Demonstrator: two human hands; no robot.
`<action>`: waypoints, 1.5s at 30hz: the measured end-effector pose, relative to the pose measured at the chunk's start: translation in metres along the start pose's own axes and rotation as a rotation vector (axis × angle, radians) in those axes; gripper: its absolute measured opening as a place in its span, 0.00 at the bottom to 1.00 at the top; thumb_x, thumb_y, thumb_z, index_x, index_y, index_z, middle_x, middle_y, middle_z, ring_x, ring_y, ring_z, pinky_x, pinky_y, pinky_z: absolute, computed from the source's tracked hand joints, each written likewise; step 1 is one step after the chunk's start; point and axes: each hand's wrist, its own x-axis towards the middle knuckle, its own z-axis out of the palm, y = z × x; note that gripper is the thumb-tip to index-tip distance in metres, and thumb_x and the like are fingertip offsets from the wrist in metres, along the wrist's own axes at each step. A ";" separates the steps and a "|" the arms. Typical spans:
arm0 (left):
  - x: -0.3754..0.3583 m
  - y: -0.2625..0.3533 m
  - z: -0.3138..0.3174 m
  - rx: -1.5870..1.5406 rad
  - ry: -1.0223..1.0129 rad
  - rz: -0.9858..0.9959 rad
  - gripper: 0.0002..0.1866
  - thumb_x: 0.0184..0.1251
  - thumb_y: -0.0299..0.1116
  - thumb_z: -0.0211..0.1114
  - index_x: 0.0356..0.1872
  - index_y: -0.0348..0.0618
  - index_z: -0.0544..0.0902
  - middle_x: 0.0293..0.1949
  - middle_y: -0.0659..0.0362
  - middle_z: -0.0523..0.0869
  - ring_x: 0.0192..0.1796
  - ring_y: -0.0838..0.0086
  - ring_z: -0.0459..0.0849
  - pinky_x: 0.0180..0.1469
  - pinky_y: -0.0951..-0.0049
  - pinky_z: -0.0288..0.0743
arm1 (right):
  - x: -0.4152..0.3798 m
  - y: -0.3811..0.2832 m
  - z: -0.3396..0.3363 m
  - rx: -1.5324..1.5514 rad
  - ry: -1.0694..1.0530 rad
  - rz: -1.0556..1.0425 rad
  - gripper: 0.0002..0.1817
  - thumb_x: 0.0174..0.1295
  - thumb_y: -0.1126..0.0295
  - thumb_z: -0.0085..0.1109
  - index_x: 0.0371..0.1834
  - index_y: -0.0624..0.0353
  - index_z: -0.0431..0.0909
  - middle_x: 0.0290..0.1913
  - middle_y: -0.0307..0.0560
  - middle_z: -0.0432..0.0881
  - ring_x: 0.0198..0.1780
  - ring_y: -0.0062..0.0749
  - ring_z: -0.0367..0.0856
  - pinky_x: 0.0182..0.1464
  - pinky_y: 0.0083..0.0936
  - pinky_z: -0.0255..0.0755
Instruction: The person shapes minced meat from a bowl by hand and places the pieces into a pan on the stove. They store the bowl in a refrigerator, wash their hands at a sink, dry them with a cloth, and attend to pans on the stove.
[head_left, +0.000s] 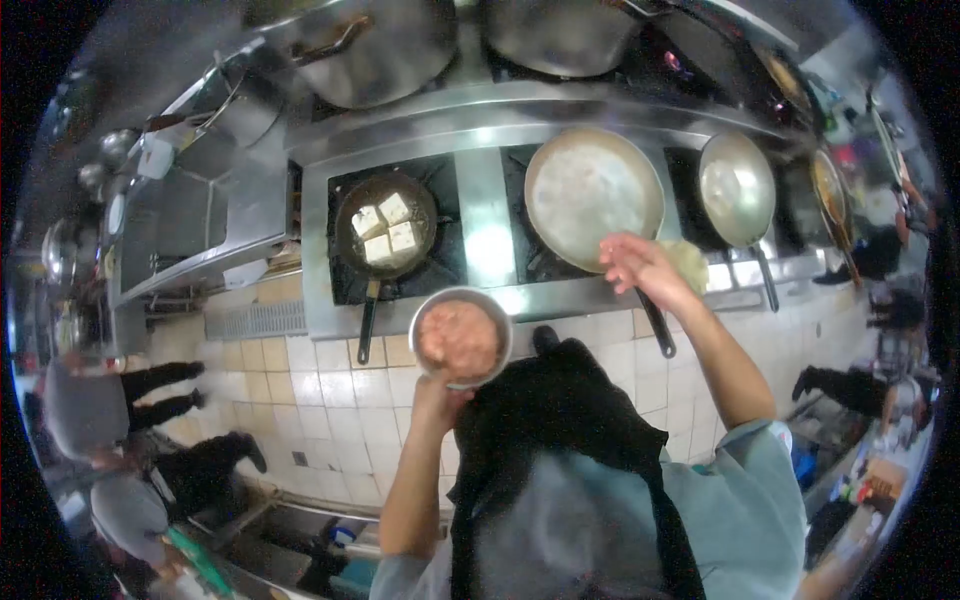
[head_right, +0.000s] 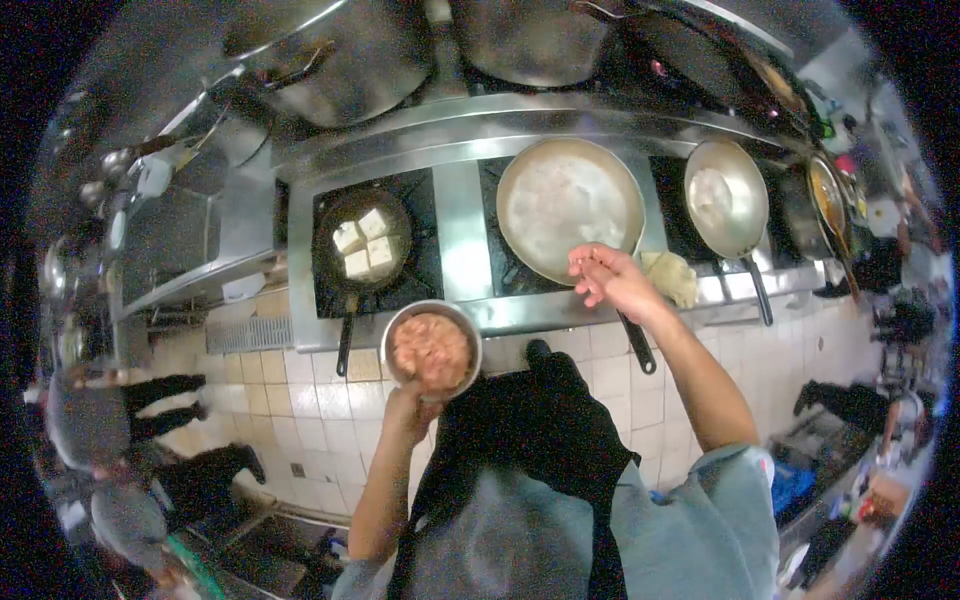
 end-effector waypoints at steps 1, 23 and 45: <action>-0.017 -0.007 -0.008 -0.026 0.060 -0.004 0.19 0.67 0.29 0.58 0.55 0.27 0.72 0.42 0.47 0.85 0.29 0.65 0.86 0.26 0.72 0.83 | 0.009 0.001 -0.006 -0.151 -0.006 -0.031 0.16 0.74 0.66 0.51 0.60 0.58 0.75 0.49 0.41 0.81 0.42 0.26 0.81 0.42 0.25 0.81; -0.228 -0.219 -0.146 -1.056 0.615 0.409 0.15 0.68 0.23 0.55 0.54 0.34 0.71 0.42 0.51 0.83 0.32 0.71 0.85 0.24 0.82 0.82 | 0.032 0.083 0.137 -0.313 -0.432 -0.453 0.18 0.72 0.68 0.57 0.62 0.61 0.74 0.49 0.42 0.82 0.43 0.22 0.80 0.44 0.20 0.76; -0.351 -0.192 -0.446 -1.232 0.799 0.548 0.15 0.68 0.25 0.54 0.53 0.27 0.72 0.36 0.50 0.85 0.29 0.75 0.85 0.23 0.80 0.80 | -0.071 0.177 0.622 -0.479 -0.914 0.058 0.20 0.70 0.63 0.61 0.62 0.59 0.73 0.51 0.41 0.81 0.42 0.24 0.82 0.42 0.24 0.80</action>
